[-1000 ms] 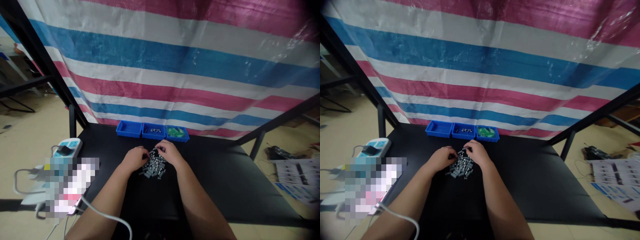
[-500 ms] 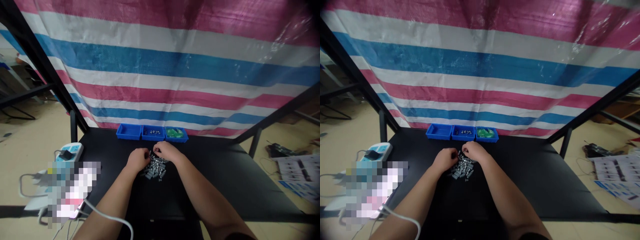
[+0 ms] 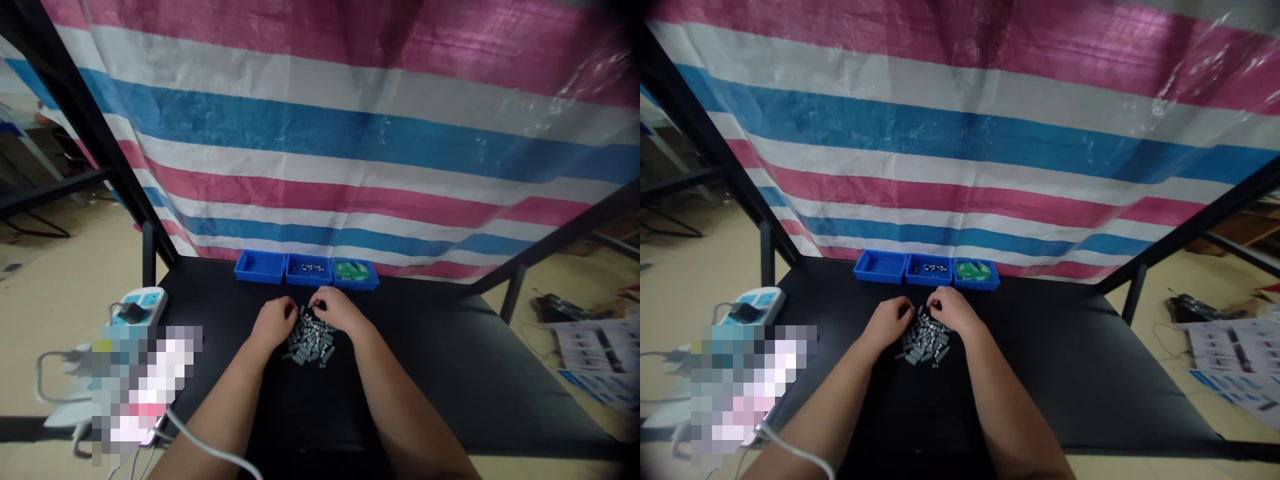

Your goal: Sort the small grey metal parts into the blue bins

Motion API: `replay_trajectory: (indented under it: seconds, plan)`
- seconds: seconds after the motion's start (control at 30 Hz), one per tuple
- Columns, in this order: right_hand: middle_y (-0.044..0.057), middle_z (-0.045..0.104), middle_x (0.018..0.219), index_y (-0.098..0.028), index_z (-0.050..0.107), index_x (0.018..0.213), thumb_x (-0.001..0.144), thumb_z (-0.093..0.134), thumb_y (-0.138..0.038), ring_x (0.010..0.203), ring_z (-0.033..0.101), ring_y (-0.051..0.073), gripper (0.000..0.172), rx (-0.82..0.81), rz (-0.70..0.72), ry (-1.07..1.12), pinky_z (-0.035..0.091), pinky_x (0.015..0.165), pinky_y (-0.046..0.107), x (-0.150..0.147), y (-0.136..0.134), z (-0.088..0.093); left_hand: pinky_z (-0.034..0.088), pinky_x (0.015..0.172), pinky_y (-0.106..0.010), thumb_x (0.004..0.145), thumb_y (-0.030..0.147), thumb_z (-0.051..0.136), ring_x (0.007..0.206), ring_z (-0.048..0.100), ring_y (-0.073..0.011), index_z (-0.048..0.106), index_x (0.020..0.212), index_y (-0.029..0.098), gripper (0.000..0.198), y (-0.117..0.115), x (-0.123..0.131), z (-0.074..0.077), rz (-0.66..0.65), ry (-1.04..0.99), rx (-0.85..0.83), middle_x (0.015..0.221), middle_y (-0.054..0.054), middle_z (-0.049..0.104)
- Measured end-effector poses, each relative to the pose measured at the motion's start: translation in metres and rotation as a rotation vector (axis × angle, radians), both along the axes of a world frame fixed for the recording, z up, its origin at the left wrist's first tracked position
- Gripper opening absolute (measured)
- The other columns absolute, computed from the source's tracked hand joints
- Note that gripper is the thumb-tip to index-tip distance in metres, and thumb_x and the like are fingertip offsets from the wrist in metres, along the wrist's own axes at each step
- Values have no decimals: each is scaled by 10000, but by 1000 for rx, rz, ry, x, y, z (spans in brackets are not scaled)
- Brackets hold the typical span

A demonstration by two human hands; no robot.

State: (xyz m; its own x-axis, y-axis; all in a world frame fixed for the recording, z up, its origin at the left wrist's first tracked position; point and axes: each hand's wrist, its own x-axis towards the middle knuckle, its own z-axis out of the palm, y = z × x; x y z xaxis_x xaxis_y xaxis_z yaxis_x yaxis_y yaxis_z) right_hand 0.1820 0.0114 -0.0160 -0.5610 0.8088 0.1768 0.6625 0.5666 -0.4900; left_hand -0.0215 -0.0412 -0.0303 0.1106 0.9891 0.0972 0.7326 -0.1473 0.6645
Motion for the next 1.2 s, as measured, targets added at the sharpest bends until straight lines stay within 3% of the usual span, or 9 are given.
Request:
replay_trajectory:
  seconds: [0.23, 0.43, 0.57, 0.63, 0.73, 0.87, 0.97, 1.1, 1.2]
  plan:
    - [-2, 710, 757, -243, 738, 807, 741, 708, -134, 759, 636, 168, 132, -39, -18, -13, 433, 695, 259, -4, -19, -5, 435, 712, -268, 907, 232, 573, 802, 671, -179, 711, 930, 190, 146, 6, -1, -1, 42, 49, -59, 882, -55, 742]
    - [-6, 714, 691, -240, 716, 725, 732, 673, -103, 660, 640, 155, 144, -30, -89, 23, 417, 633, 251, -2, -19, -4, 464, 756, -275, 796, 175, 638, 846, 660, -190, 757, 933, 208, 184, 1, -5, 14, -151, 146, -65, 922, -54, 719]
    - [10, 736, 774, -223, 730, 885, 819, 632, -172, 689, 667, 156, 129, 30, -192, 332, 485, 680, 252, -4, 5, -2, 483, 768, -280, 761, 155, 643, 845, 658, -192, 770, 932, 201, 218, -2, -7, 17, -199, 160, -78, 935, -63, 706]
    - [30, 750, 837, -200, 722, 1016, 844, 621, -198, 702, 678, 157, 199, 35, -270, 469, 512, 700, 260, -5, 19, -3, 490, 793, -283, 763, 163, 649, 869, 663, -196, 776, 950, 206, 230, -3, -7, 17, -220, 150, -85, 966, -64, 710]
    - [37, 747, 846, -179, 710, 1093, 821, 650, -199, 671, 657, 152, 279, 49, -325, 461, 515, 700, 268, -6, 25, -5, 495, 820, -284, 766, 175, 659, 900, 666, -203, 780, 963, 211, 234, -5, -8, 18, -242, 141, -94, 989, -64, 712]
    - [9, 728, 788, -212, 754, 916, 794, 659, -177, 669, 629, 136, 159, -22, -132, 244, 462, 673, 240, -3, 6, -5, 487, 831, -276, 812, 142, 605, 897, 666, -193, 777, 942, 216, 228, -6, -8, 18, -290, 135, -86, 981, -60, 717]
    - [-10, 727, 781, -242, 769, 874, 749, 667, -141, 708, 636, 139, 190, -109, 16, 116, 434, 683, 237, -1, -7, -6, 475, 811, -275, 860, 162, 579, 901, 669, -197, 767, 921, 215, 204, -5, -8, 15, -275, 138, -78, 959, -60, 730]
    - [-20, 711, 746, -260, 761, 823, 725, 712, -180, 761, 624, 162, 136, -105, 43, 55, 404, 706, 258, -3, -12, -9, 453, 746, -278, 891, 212, 571, 857, 681, -203, 754, 926, 222, 186, 1, -7, 17, -176, 196, -84, 934, -57, 750]
    - [-24, 698, 726, -259, 749, 795, 735, 703, -178, 743, 604, 157, 111, -102, 60, 50, 380, 702, 264, -5, -10, -13, 434, 693, -273, 889, 231, 581, 787, 677, -198, 744, 914, 223, 166, 14, -5, 28, -106, 234, -54, 869, -46, 751]
